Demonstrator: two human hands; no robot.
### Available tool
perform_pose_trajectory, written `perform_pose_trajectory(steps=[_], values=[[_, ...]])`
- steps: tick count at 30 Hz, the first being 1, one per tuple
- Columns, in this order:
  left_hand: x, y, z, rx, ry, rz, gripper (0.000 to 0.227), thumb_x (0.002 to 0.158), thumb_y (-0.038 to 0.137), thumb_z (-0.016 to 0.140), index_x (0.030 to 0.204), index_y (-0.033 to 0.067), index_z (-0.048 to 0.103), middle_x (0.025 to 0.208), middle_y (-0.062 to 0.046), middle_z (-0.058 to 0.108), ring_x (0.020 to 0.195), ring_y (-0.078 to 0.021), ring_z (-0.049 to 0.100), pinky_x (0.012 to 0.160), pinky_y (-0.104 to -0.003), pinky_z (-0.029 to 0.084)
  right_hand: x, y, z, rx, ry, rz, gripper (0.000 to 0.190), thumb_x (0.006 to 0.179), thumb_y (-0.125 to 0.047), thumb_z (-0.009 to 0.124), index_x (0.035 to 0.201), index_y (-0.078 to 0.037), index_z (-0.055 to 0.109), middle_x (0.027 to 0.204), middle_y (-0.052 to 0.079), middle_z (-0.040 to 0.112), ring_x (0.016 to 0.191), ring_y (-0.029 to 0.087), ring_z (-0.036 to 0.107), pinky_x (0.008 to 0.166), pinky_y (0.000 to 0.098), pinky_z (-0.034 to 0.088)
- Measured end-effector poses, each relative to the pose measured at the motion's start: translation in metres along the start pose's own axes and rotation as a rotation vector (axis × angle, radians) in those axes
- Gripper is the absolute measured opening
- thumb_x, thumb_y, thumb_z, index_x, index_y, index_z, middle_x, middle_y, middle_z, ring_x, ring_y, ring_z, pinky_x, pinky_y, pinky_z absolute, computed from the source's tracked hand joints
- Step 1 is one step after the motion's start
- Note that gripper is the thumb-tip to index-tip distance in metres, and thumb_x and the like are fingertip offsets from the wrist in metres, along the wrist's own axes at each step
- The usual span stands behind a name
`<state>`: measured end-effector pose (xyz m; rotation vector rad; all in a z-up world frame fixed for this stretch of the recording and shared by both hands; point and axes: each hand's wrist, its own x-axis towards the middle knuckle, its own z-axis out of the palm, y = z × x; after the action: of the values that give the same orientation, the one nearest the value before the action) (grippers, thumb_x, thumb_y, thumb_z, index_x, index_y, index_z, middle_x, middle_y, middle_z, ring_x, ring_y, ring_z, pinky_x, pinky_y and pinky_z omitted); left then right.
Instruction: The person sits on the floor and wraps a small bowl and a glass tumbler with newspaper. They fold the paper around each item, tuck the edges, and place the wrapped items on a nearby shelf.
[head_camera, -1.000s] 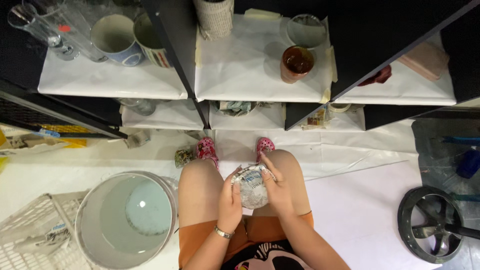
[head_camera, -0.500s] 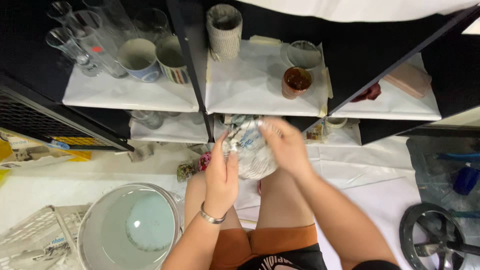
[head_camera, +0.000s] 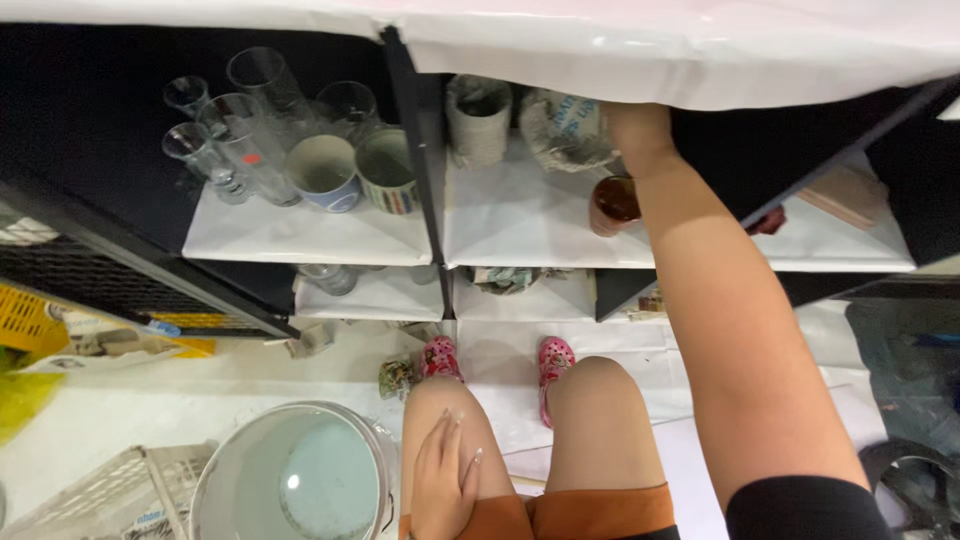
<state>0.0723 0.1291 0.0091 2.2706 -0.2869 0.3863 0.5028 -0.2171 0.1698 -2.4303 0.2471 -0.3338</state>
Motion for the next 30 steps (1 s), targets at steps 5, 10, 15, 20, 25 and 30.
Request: perform_pose_trajectory(steps=[5, 10, 15, 20, 25, 30], values=[[-0.004, -0.019, 0.009, 0.029, 0.018, -0.042, 0.049, 0.079, 0.015, 0.074, 0.127, 0.0056, 0.065, 0.135, -0.017, 0.062, 0.121, -0.0357, 0.059, 0.101, -0.045, 0.044, 0.008, 0.012, 0.024, 0.008, 0.062, -0.267, 0.035, 0.095, -0.018, 0.066, 0.124, 0.000, 0.064, 0.119, 0.018, 0.068, 0.112, 0.031, 0.064, 0.095, 0.0406, 0.049], [0.003, -0.026, 0.018, 0.065, -0.012, -0.027, 0.039, 0.080, 0.018, 0.073, 0.118, 0.0087, 0.070, 0.127, -0.012, 0.067, 0.117, -0.0315, 0.061, 0.098, -0.044, 0.043, 0.011, -0.008, 0.033, -0.263, 0.096, -0.471, 0.032, 0.109, -0.029, 0.065, 0.130, -0.004, 0.067, 0.123, 0.021, 0.070, 0.114, 0.039, 0.064, 0.101, 0.0471, 0.050], [0.008, -0.025, 0.022, 0.055, -0.066, -0.053, 0.035, 0.080, 0.018, 0.071, 0.114, 0.0098, 0.072, 0.124, -0.008, 0.069, 0.118, -0.0300, 0.060, 0.099, -0.044, 0.042, -0.010, -0.033, 0.024, -0.262, -0.015, -0.185, 0.045, 0.101, -0.039, 0.065, 0.123, 0.000, 0.064, 0.115, 0.025, 0.068, 0.107, 0.040, 0.065, 0.092, 0.0493, 0.049], [0.016, -0.018, 0.017, 0.037, -0.080, -0.040, 0.032, 0.080, 0.016, 0.070, 0.111, 0.0095, 0.071, 0.121, -0.008, 0.070, 0.118, -0.0295, 0.061, 0.098, -0.044, 0.042, -0.041, -0.071, 0.004, -0.401, 0.035, -0.274, 0.038, 0.106, -0.034, 0.062, 0.119, 0.001, 0.069, 0.109, 0.024, 0.070, 0.100, 0.040, 0.068, 0.090, 0.0498, 0.052], [0.019, -0.015, 0.008, 0.028, -0.106, -0.050, 0.032, 0.079, 0.016, 0.070, 0.110, 0.0095, 0.071, 0.122, -0.009, 0.071, 0.118, -0.0311, 0.061, 0.101, -0.044, 0.042, -0.068, -0.084, -0.031, -0.530, 0.113, -0.314, 0.031, 0.104, -0.030, 0.065, 0.113, 0.000, 0.072, 0.099, 0.021, 0.072, 0.088, 0.038, 0.070, 0.076, 0.0502, 0.055], [0.020, -0.009, 0.005, 0.047, -0.145, -0.077, 0.033, 0.077, 0.018, 0.070, 0.109, 0.0092, 0.072, 0.121, -0.007, 0.071, 0.118, -0.0304, 0.061, 0.101, -0.043, 0.042, -0.174, -0.019, -0.057, 0.017, 0.327, -0.575, 0.026, 0.105, -0.018, 0.074, 0.125, -0.003, 0.073, 0.103, 0.015, 0.072, 0.086, 0.031, 0.065, 0.081, 0.0432, 0.052]])
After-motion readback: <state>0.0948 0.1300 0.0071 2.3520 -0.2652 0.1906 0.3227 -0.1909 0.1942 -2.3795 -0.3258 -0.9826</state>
